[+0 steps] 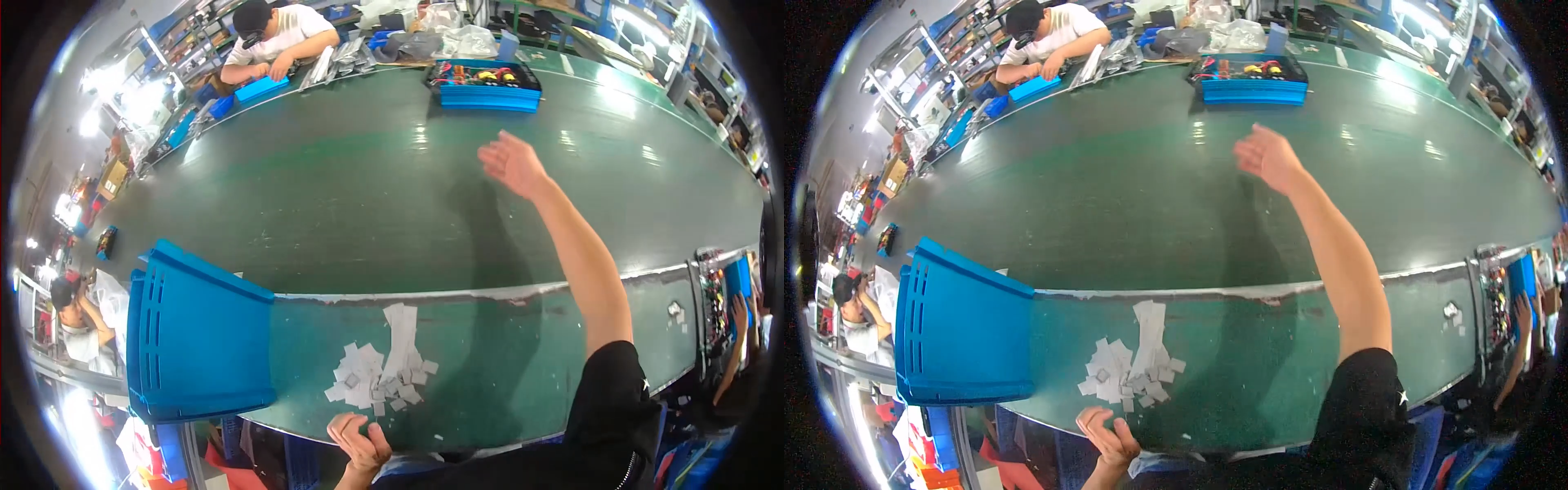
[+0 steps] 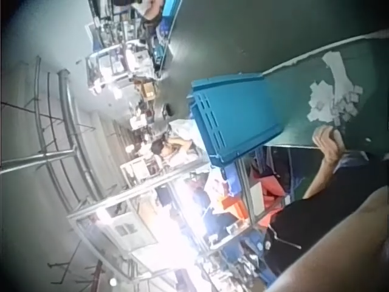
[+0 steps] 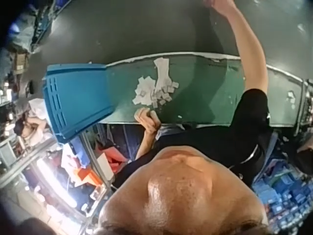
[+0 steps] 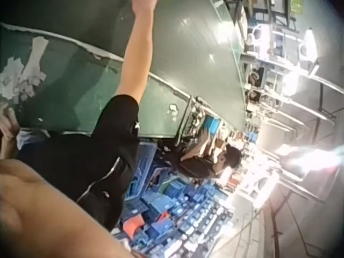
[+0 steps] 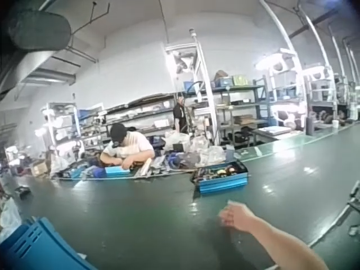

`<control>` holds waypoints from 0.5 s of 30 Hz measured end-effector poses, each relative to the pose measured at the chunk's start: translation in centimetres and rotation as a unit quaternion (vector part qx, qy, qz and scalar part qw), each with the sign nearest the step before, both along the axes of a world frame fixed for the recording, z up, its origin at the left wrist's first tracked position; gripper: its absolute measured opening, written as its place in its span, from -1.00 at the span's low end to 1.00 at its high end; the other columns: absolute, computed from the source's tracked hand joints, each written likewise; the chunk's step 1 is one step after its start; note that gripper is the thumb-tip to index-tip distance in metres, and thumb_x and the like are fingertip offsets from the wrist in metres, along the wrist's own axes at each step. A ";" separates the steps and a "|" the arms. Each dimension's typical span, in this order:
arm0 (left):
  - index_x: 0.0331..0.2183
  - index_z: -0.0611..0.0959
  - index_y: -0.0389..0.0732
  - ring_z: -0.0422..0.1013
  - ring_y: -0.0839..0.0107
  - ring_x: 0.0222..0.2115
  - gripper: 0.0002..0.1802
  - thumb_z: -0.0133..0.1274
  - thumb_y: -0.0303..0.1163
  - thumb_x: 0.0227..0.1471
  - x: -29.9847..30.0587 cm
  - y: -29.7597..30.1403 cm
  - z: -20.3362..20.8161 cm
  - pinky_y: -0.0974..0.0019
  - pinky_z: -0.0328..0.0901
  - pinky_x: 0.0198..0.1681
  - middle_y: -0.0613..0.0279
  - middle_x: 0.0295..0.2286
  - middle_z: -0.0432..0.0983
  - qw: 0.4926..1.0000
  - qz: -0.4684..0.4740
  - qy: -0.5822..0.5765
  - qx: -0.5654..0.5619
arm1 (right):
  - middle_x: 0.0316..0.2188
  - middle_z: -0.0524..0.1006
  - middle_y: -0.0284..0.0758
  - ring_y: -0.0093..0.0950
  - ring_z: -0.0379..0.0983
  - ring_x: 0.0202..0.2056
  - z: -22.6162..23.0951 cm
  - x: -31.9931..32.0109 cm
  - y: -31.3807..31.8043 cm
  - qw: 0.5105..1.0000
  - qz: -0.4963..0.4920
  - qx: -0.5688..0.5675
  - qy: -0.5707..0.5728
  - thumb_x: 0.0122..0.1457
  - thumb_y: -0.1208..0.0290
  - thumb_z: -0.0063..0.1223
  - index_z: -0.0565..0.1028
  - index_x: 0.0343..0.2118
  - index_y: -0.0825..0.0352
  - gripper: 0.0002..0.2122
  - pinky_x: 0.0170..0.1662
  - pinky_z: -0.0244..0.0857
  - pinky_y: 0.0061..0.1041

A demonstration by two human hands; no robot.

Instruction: Assembling electronic components into plastic housings on a production line.

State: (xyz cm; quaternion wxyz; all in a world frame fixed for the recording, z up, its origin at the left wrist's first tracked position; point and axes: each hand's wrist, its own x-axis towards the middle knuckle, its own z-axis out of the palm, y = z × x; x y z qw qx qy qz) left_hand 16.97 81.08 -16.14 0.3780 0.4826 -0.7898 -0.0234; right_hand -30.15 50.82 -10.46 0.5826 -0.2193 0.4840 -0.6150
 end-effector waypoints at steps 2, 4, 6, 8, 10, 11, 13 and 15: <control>-0.30 0.39 -0.35 0.24 0.06 -0.29 -0.78 -0.07 -0.44 -0.03 -0.2 -1.0 -0.5 0.05 0.14 -0.16 -0.06 -0.34 0.28 1.000 -0.019 -0.007 -0.004 | -0.06 0.48 -0.19 -0.32 0.46 -0.08 -0.4 0.8 6.0 0.998 0.062 0.017 0.024 0.24 0.11 -0.12 0.36 0.00 0.36 -0.58 -0.04 0.33 -0.31; -0.27 0.39 -0.39 0.24 0.03 -0.24 -0.78 -0.09 -0.49 0.00 -0.8 -2.3 -0.6 0.03 0.14 -0.12 -0.07 -0.29 0.28 0.997 -0.076 0.006 0.013 | -0.04 0.47 -0.20 -0.34 0.46 -0.08 -0.2 1.6 13.0 0.988 0.132 0.003 0.079 0.23 0.14 -0.06 0.33 0.06 0.35 -0.56 -0.06 0.34 -0.36; -0.24 0.38 -0.41 0.24 0.00 -0.22 -0.80 -0.11 -0.52 0.06 -0.6 -2.1 -1.3 0.03 0.14 -0.09 -0.08 -0.27 0.27 0.999 0.008 0.047 0.001 | -0.06 0.48 -0.25 -0.40 0.48 -0.11 1.6 5.1 21.4 0.975 0.136 0.027 0.171 0.24 0.23 -0.06 0.36 0.04 0.34 -0.62 -0.12 0.36 -0.45; -0.20 0.37 -0.42 0.24 0.01 -0.18 -0.77 -0.10 -0.47 0.13 0.2 -2.4 -1.5 0.03 0.14 -0.06 -0.11 -0.23 0.28 0.999 0.031 0.043 -0.015 | -0.09 0.50 -0.27 -0.44 0.48 -0.14 2.3 6.5 30.9 0.974 0.070 0.056 0.210 0.23 0.23 -0.04 0.36 0.03 0.36 -0.62 -0.15 0.36 -0.49; -0.16 0.36 -0.40 0.24 0.00 -0.15 -0.71 -0.11 -0.38 0.17 0.2 -2.5 -1.3 0.02 0.13 -0.04 -0.11 -0.20 0.29 0.998 0.042 -0.008 -0.039 | -0.11 0.51 -0.27 -0.46 0.49 -0.17 2.7 6.4 41.2 0.979 -0.017 0.040 0.198 0.24 0.27 -0.04 0.36 0.03 0.37 -0.63 -0.19 0.37 -0.50; -0.16 0.36 -0.40 0.24 0.00 -0.15 -0.71 -0.11 -0.38 0.17 0.2 -2.3 -1.2 0.02 0.13 -0.04 -0.11 -0.20 0.29 0.999 0.009 -0.005 -0.037 | -0.13 0.51 -0.27 -0.49 0.49 -0.20 2.1 6.2 47.2 0.981 -0.129 0.062 0.129 0.24 0.31 -0.06 0.36 0.03 0.38 -0.65 -0.23 0.37 -0.53; -0.12 0.36 -0.38 0.24 0.01 -0.12 -0.65 -0.15 -0.28 0.20 -1.8 -2.0 -2.9 0.01 0.12 -0.04 -0.09 -0.16 0.30 0.999 0.010 -0.023 -0.033 | -0.18 0.52 -0.27 -0.54 0.48 -0.32 -0.4 7.3 61.3 0.932 -0.362 -0.007 -0.015 0.28 0.24 -0.18 0.36 0.02 0.38 -0.63 -0.34 0.37 -0.59; -0.11 0.35 -0.38 0.24 0.02 -0.11 -0.62 -0.16 -0.24 0.20 -2.1 -2.5 -2.5 0.01 0.11 -0.04 -0.07 -0.15 0.30 0.999 -0.003 -0.027 -0.045 | -0.22 0.54 -0.28 -0.50 0.48 -0.34 -1.1 10.4 71.2 0.851 -0.497 -0.083 -0.150 0.27 0.23 -0.18 0.38 -0.01 0.41 -0.63 -0.36 0.38 -0.57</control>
